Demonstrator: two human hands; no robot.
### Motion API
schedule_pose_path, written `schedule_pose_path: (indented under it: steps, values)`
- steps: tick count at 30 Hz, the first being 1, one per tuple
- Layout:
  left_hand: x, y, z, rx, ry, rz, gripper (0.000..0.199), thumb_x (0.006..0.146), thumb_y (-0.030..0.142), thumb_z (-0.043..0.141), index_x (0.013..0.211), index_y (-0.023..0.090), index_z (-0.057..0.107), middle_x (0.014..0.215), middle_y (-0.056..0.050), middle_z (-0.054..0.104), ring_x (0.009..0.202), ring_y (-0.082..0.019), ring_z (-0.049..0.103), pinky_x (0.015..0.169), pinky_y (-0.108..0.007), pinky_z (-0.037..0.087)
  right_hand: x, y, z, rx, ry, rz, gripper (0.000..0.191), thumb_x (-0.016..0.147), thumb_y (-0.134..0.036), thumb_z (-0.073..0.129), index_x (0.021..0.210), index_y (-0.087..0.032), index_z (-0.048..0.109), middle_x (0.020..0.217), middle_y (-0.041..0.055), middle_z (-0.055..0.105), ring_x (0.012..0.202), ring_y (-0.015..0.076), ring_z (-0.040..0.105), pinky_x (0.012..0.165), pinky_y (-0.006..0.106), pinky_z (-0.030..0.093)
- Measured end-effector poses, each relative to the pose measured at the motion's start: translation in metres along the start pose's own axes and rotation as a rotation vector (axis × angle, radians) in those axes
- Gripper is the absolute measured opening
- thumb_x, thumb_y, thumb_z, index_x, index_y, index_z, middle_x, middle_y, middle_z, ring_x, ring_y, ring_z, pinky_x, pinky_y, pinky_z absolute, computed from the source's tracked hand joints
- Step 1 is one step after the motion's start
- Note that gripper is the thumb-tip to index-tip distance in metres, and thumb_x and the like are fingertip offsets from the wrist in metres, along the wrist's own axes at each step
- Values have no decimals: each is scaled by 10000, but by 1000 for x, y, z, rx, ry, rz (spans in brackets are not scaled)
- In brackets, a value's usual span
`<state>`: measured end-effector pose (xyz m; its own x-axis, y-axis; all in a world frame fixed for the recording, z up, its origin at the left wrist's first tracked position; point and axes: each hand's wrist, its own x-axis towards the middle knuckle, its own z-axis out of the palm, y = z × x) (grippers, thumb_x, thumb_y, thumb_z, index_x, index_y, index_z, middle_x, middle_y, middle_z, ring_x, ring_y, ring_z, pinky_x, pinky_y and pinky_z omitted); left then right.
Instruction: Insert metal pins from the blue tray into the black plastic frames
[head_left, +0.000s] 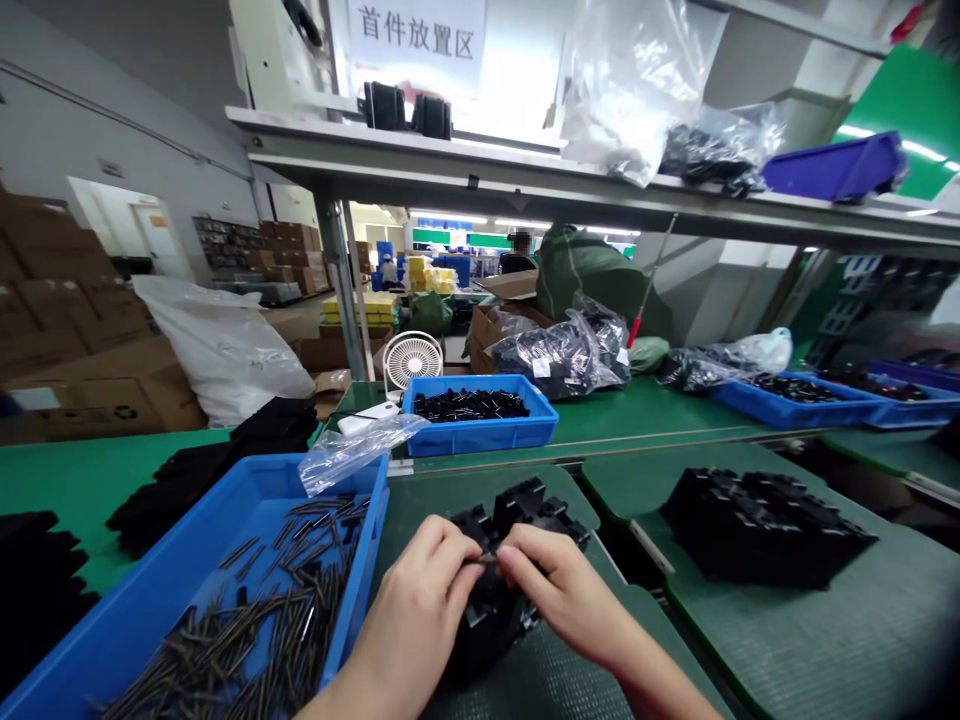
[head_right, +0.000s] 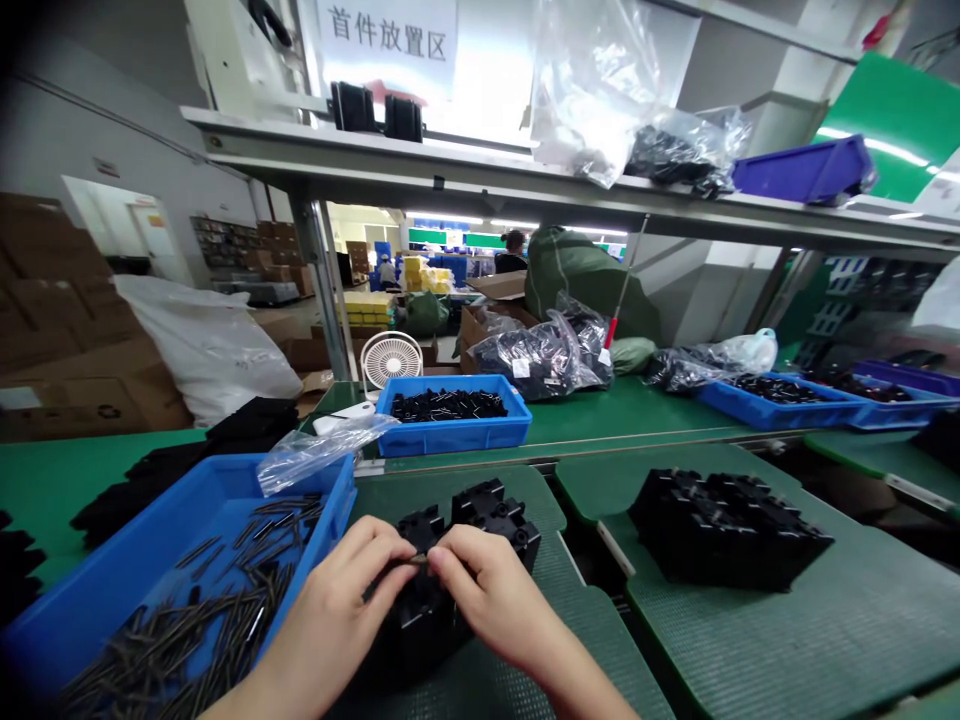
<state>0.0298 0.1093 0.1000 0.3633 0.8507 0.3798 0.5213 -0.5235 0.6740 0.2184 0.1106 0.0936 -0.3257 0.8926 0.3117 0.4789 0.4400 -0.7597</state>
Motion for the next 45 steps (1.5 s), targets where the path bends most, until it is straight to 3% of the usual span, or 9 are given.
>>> schedule_pose_path:
  steps: [8, 14, 17, 21, 27, 34, 38, 42, 45]
  values:
    - [7, -1, 2, -376, -184, -349, 203, 871, 320, 474, 1015, 252, 600, 800, 14, 614, 737, -162, 551, 666, -255, 410, 2, 11, -8, 110, 18, -9, 285, 940, -302, 484, 756, -155, 644, 742, 1, 644, 715, 119, 576, 682, 217, 421]
    - [9, 3, 3, -580, -225, -476, 252, 837, 293, 500, 1065, 197, 548, 758, 29, 535, 670, -126, 501, 606, -234, 387, 3, 13, -9, 192, 17, 15, 269, 928, -341, 506, 815, -160, 671, 777, 15, 675, 743, 138, 602, 707, 238, 453]
    - [9, 2, 4, -511, -113, -434, 224, 799, 264, 576, 1017, 213, 559, 807, 16, 564, 771, -148, 558, 713, -254, 435, 2, 13, -8, 247, 28, 49, 320, 942, -381, 468, 799, -153, 642, 750, 16, 654, 720, 132, 586, 679, 230, 443]
    - [3, 3, 5, -206, 59, -227, 127, 845, 281, 567, 968, 254, 586, 878, 2, 590, 805, -155, 577, 740, -256, 449, -1, 10, -3, 320, -3, 45, 317, 947, -403, 454, 859, -148, 620, 770, 15, 629, 710, 117, 560, 655, 216, 425]
    - [-5, 6, 6, -69, 37, 143, 150, 892, 218, 514, 1000, 271, 603, 922, -17, 620, 876, -162, 585, 802, -243, 433, -1, 4, 2, 324, 36, 45, 302, 939, -378, 474, 787, -147, 595, 741, 2, 591, 704, 115, 531, 653, 216, 419]
    - [5, -3, 9, -380, -74, -411, 202, 859, 347, 528, 1037, 253, 543, 762, 25, 617, 694, -158, 589, 619, -250, 444, -3, 13, 4, 226, 43, 42, 147, 915, -224, 497, 848, -166, 614, 761, -6, 612, 719, 115, 545, 665, 208, 415]
    - [9, -7, 0, -260, -28, -394, 197, 897, 390, 439, 988, 241, 530, 740, 27, 597, 733, -164, 590, 677, -270, 429, -2, 15, 5, 124, 52, -16, 149, 909, -175, 480, 818, -173, 597, 755, -12, 595, 692, 105, 520, 640, 199, 389]
    - [10, -4, -16, -29, 92, -404, 245, 931, 425, 356, 954, 254, 529, 633, 48, 510, 610, -158, 519, 599, -273, 391, -1, 17, -4, 112, 119, 2, 185, 929, -208, 455, 784, -172, 563, 740, -11, 579, 698, 108, 519, 649, 200, 386]
    - [7, 0, -19, 3, 100, -238, 235, 932, 438, 387, 939, 266, 546, 776, 26, 571, 730, -156, 549, 685, -279, 425, -2, 17, -7, 125, 119, 22, 235, 945, -268, 444, 755, -169, 543, 716, -12, 560, 677, 108, 501, 628, 201, 379]
